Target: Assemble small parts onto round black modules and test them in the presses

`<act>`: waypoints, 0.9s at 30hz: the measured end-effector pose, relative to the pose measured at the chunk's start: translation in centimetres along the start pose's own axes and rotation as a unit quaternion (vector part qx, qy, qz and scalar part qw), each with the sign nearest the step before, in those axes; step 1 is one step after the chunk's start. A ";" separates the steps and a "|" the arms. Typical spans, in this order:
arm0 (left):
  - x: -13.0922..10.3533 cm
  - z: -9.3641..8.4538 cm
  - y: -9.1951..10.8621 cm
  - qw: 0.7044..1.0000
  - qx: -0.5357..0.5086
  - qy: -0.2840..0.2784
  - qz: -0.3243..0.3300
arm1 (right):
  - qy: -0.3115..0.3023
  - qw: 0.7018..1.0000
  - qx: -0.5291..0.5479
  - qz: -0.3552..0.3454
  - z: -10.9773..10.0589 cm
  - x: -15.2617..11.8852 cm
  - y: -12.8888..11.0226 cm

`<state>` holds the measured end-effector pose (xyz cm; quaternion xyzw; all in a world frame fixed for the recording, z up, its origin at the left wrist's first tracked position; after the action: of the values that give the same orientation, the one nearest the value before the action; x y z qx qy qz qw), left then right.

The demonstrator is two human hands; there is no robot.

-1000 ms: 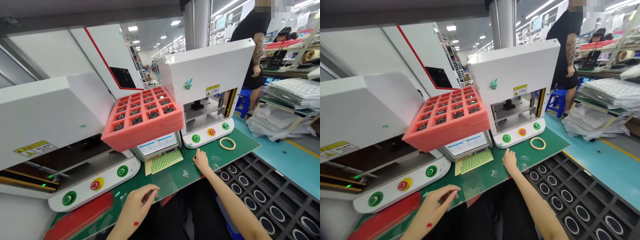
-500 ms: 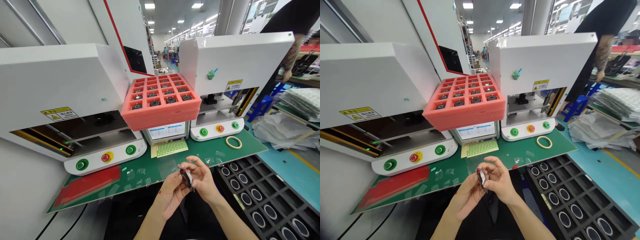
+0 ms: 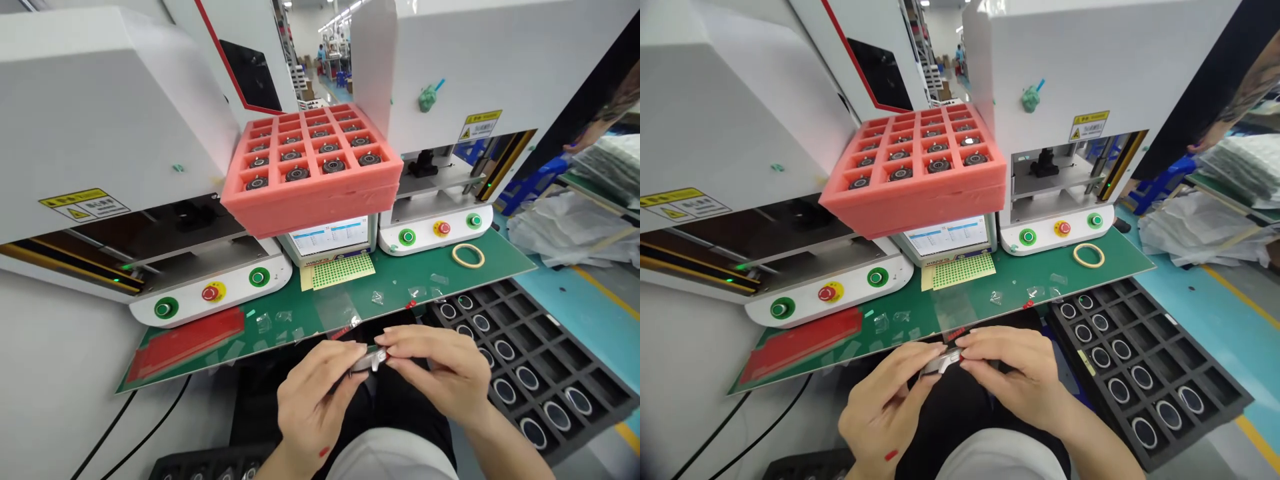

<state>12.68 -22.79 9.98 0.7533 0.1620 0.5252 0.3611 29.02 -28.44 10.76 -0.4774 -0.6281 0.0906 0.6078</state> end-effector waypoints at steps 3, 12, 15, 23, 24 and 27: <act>0.3 -0.2 0.6 0.998 0.014 -0.048 0.047 | -0.009 0.999 -0.023 -0.034 -0.5 0.1 -0.6; 0.8 0.1 1.3 0.990 0.046 -0.108 0.082 | -0.085 0.995 -0.036 -0.045 -0.5 0.1 -0.4; 1.0 0.3 1.4 0.987 0.054 -0.115 0.094 | -0.145 0.989 -0.013 -0.018 -0.3 0.3 0.0; 0.9 0.2 1.4 0.990 0.046 -0.087 0.101 | -0.076 0.997 0.021 -0.025 -0.4 -0.1 0.6; 0.9 0.1 1.4 0.990 0.046 -0.081 0.105 | -0.055 0.998 0.013 -0.040 -0.3 -0.2 0.5; 0.9 0.1 1.5 0.990 0.044 -0.077 0.108 | -0.005 0.995 -0.010 -0.097 -0.1 -0.6 -0.1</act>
<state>12.97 -23.28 11.59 0.8199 0.0745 0.4935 0.2805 28.90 -28.97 10.47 -0.4200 -0.6754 0.0270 0.6056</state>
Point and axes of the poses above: each hand's wrist, its own x-axis towards the middle knuckle, its own z-axis out of the palm, y = z × x, the point moved 6 cm from there along x, towards the middle knuckle, and after that the axes turned 9 degrees about -x, right-handed, at the moved point
